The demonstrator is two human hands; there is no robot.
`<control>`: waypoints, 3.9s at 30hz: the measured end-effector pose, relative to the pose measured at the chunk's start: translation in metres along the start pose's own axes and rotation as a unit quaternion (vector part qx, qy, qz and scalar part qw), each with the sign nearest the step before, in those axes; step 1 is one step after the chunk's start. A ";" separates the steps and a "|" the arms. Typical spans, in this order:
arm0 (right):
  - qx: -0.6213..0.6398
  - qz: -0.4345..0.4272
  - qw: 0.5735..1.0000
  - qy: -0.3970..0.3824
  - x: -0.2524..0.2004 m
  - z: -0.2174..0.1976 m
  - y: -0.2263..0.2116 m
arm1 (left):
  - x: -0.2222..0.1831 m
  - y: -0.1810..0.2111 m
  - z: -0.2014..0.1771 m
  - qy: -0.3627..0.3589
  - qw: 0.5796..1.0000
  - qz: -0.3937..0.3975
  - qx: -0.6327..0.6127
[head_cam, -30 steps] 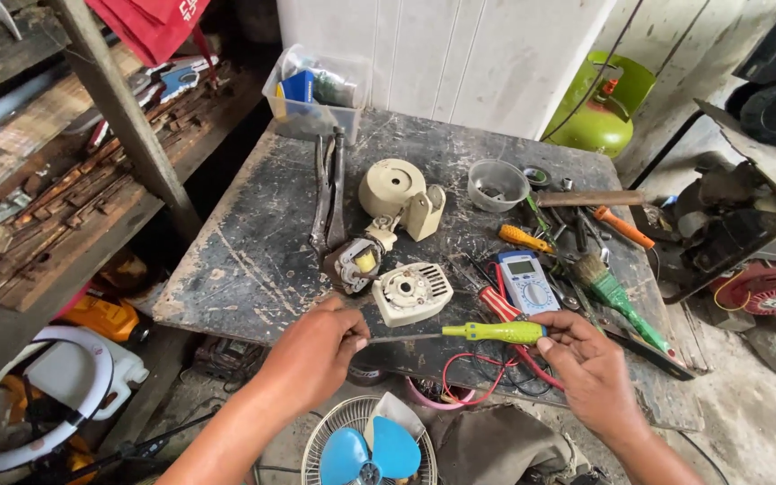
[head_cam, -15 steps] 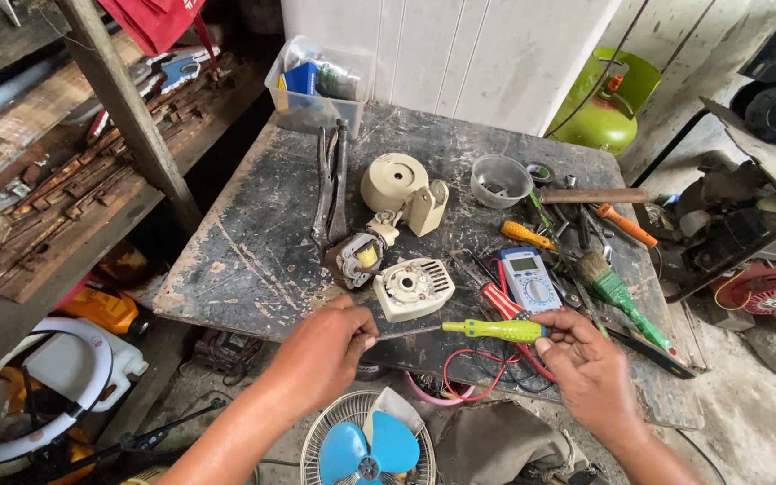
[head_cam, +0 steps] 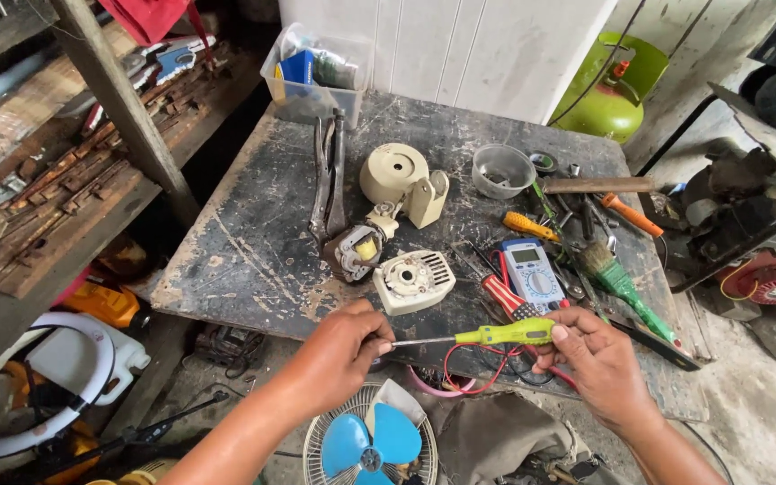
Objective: Disassembling a small electric motor core using hand tools like screwdrivers and pliers.
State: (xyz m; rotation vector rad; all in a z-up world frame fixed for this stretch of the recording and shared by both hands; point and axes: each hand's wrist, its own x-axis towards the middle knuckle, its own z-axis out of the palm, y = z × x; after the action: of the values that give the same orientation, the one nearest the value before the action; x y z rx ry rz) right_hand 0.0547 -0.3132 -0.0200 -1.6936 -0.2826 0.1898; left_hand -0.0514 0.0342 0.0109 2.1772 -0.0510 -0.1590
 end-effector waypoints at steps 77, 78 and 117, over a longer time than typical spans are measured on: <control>-0.296 -0.126 0.935 0.152 -0.002 -0.004 -0.008 | 0.026 0.062 -0.019 0.341 0.933 0.088 -0.072; -0.314 -0.148 0.928 0.136 -0.001 -0.005 -0.003 | 0.023 0.064 -0.028 0.357 0.926 0.081 -0.092; -0.561 -0.259 0.756 0.217 0.270 -0.001 -0.037 | 0.024 -0.092 -0.096 0.343 0.930 -0.103 0.083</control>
State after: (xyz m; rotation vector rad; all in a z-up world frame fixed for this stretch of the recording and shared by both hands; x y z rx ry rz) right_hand 0.3095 -0.2298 0.0270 -2.6663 -0.5647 -0.9826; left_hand -0.0170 0.1624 -0.0120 2.2877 0.5814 0.5105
